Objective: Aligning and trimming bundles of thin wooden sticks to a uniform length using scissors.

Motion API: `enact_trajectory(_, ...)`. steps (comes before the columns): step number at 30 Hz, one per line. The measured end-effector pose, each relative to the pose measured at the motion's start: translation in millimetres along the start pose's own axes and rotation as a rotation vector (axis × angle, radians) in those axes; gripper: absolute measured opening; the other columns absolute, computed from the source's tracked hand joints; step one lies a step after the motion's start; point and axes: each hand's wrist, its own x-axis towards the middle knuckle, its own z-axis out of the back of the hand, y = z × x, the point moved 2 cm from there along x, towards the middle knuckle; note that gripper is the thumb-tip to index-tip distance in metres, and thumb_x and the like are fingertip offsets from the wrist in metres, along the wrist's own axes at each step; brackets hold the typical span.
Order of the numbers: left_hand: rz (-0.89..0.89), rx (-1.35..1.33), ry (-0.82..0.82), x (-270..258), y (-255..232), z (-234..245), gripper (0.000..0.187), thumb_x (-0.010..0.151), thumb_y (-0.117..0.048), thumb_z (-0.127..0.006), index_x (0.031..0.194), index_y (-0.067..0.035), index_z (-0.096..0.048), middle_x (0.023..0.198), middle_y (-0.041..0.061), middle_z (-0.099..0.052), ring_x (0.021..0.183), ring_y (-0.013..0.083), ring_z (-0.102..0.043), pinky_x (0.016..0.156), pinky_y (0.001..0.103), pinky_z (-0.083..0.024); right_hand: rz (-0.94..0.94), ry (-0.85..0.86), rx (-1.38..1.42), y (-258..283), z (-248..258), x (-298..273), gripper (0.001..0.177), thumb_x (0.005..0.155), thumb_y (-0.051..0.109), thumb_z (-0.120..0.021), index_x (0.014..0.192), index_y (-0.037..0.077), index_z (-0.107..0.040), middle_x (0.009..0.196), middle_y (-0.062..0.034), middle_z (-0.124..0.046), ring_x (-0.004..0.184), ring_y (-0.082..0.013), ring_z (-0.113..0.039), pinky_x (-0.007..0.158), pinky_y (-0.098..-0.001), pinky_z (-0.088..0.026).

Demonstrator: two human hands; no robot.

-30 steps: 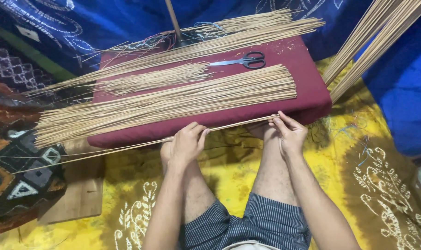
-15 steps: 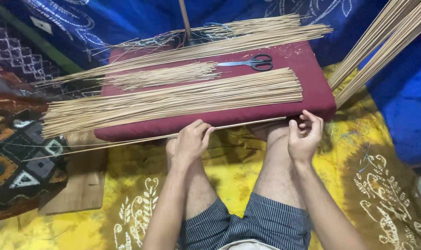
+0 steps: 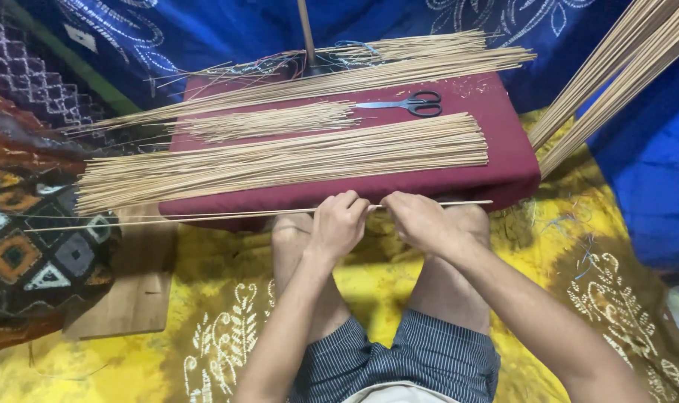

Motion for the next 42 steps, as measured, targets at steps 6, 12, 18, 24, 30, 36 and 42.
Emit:
enact_trajectory(6,0.05,0.029,0.101,-3.1,-13.5,3.3,0.007,0.092,-0.023,-0.067,0.086,-0.019,-0.068,0.075,-0.002,-0.056,0.068,0.0189,-0.066,0.059,0.031,-0.051,-0.13,0.053,0.002,-5.3,-0.2,-11.4,0.011,0.088,0.014,-0.052,0.098,0.012,-0.055,0.088,-0.0116,-0.063,0.084,-0.0401,-0.066,0.068,-0.052,-0.052)
enact_trajectory(12,0.109,0.03,0.317,1.3,22.9,47.0,0.008,0.096,-0.021,-0.061,0.096,-0.018,-0.069,0.078,0.0,-0.061,0.075,0.025,-0.069,0.065,0.037,-0.053,-0.173,-0.005,-0.043,-47.8,33.0,-37.4,0.015,0.094,0.015,-0.048,0.105,0.017,-0.058,0.091,-0.0068,-0.065,0.09,-0.0331,-0.071,0.074,-0.0436,-0.058)
enact_trajectory(18,0.065,-0.013,0.296,-8.1,29.2,23.1,0.006,0.096,-0.021,-0.063,0.091,-0.02,-0.066,0.076,-0.003,-0.059,0.074,0.021,-0.068,0.064,0.034,-0.052,-0.15,0.09,0.025,-28.5,29.4,-24.9,0.018,0.099,0.025,-0.052,0.107,0.012,-0.06,0.093,-0.0131,-0.067,0.091,-0.0387,-0.071,0.075,-0.0507,-0.058)
enact_trajectory(24,0.026,0.034,0.248,-6.2,3.1,-11.0,0.008,0.095,-0.019,-0.059,0.091,-0.022,-0.064,0.078,-0.004,-0.056,0.074,0.0185,-0.064,0.064,0.032,-0.049,-0.08,0.213,-0.079,-21.7,-24.5,-2.6,0.055,0.075,0.021,-0.081,0.121,0.012,-0.052,0.107,-0.0092,-0.062,0.102,-0.0344,-0.068,0.089,-0.0453,-0.056)
enact_trajectory(30,0.063,0.095,0.28,-0.1,2.0,12.7,0.006,0.096,-0.023,-0.062,0.094,-0.022,-0.067,0.079,-0.006,-0.059,0.073,0.0174,-0.067,0.063,0.032,-0.05,-0.172,0.169,-0.037,-20.7,5.0,-19.8,0.032,0.085,0.022,-0.065,0.113,0.014,-0.053,0.104,-0.0087,-0.063,0.103,-0.0351,-0.067,0.084,-0.0495,-0.057)
enact_trajectory(36,0.055,0.145,0.295,-26.3,48.8,34.9,0.007,0.098,-0.023,-0.058,0.094,-0.024,-0.064,0.079,-0.005,-0.055,0.075,0.0174,-0.065,0.064,0.031,-0.049,-0.241,0.078,-0.093,-53.4,26.9,-44.2,0.011,0.096,0.021,-0.05,0.105,0.019,-0.056,0.093,-0.0057,-0.066,0.092,-0.0307,-0.072,0.074,-0.0449,-0.061)
enact_trajectory(42,0.027,0.105,0.214,-15.8,23.5,10.9,0.01,0.097,-0.022,-0.058,0.088,-0.025,-0.063,0.077,-0.006,-0.056,0.073,0.0181,-0.065,0.061,0.033,-0.049,-0.193,0.191,0.05,4.4,26.3,-10.8,0.021,0.1,0.029,-0.044,0.107,0.014,-0.056,0.095,-0.0104,-0.065,0.096,-0.0354,-0.071,0.079,-0.0478,-0.058)
